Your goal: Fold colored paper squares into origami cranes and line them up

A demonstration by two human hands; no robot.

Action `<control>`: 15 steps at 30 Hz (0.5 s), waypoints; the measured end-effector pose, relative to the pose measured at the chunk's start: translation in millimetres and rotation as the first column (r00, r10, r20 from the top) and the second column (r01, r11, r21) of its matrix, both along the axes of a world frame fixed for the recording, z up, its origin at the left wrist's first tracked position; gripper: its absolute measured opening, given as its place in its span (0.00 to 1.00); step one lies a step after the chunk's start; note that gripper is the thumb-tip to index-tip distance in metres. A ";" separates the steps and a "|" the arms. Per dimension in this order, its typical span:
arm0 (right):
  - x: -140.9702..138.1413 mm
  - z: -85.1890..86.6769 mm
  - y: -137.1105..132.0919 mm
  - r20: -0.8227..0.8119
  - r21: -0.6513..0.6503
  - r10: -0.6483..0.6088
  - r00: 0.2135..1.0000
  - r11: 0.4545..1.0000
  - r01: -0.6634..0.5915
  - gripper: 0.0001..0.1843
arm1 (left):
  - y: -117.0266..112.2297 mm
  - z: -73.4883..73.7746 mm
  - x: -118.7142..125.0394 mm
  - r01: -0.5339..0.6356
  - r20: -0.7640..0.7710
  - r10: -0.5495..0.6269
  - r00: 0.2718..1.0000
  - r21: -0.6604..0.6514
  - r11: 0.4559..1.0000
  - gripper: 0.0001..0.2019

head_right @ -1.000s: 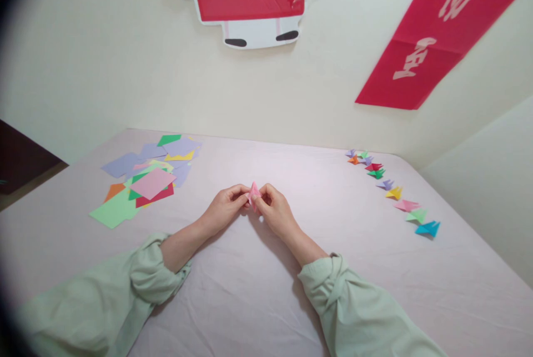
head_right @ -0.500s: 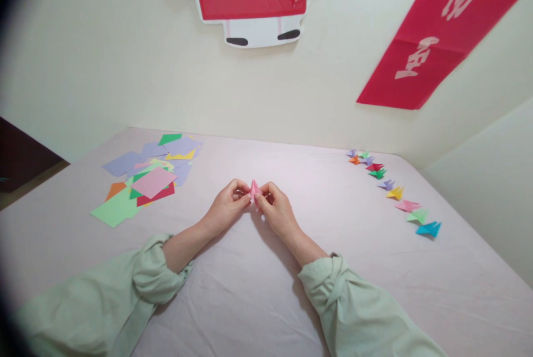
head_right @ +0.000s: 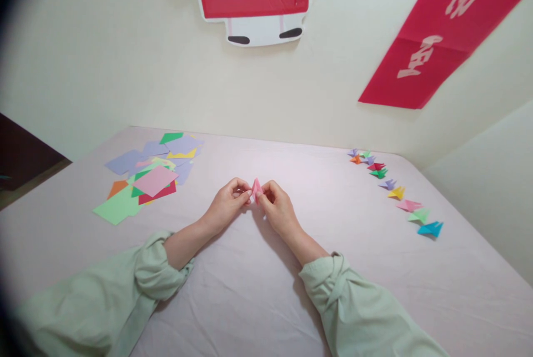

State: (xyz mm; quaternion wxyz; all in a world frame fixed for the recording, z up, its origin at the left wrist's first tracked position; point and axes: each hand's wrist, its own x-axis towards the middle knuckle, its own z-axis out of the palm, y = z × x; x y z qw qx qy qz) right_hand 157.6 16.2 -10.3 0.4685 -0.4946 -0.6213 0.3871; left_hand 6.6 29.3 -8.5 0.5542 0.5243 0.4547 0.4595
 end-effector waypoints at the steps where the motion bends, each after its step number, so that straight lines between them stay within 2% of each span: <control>1: -0.1 -0.2 0.0 0.002 0.000 0.001 1.000 1.000 -0.001 0.12 | -0.2 0.8 0.0 0.000 0.005 0.000 1.000 -0.008 1.000 0.08; 8: 0.3 -3.0 0.2 -0.004 0.002 0.004 1.000 1.000 -0.004 0.13 | -1.4 2.5 -1.1 0.010 0.029 -0.010 1.000 -0.003 1.000 0.09; 12: 0.8 -4.3 0.9 -0.011 -0.010 0.011 1.000 1.000 -0.011 0.13 | -2.2 1.2 -0.9 0.050 0.011 -0.051 0.999 0.031 0.998 0.09; 15: 0.3 -3.3 0.9 -0.028 -0.013 0.015 0.999 1.000 -0.015 0.13 | -2.8 -0.3 -0.1 0.034 -0.017 -0.033 0.999 0.082 0.996 0.08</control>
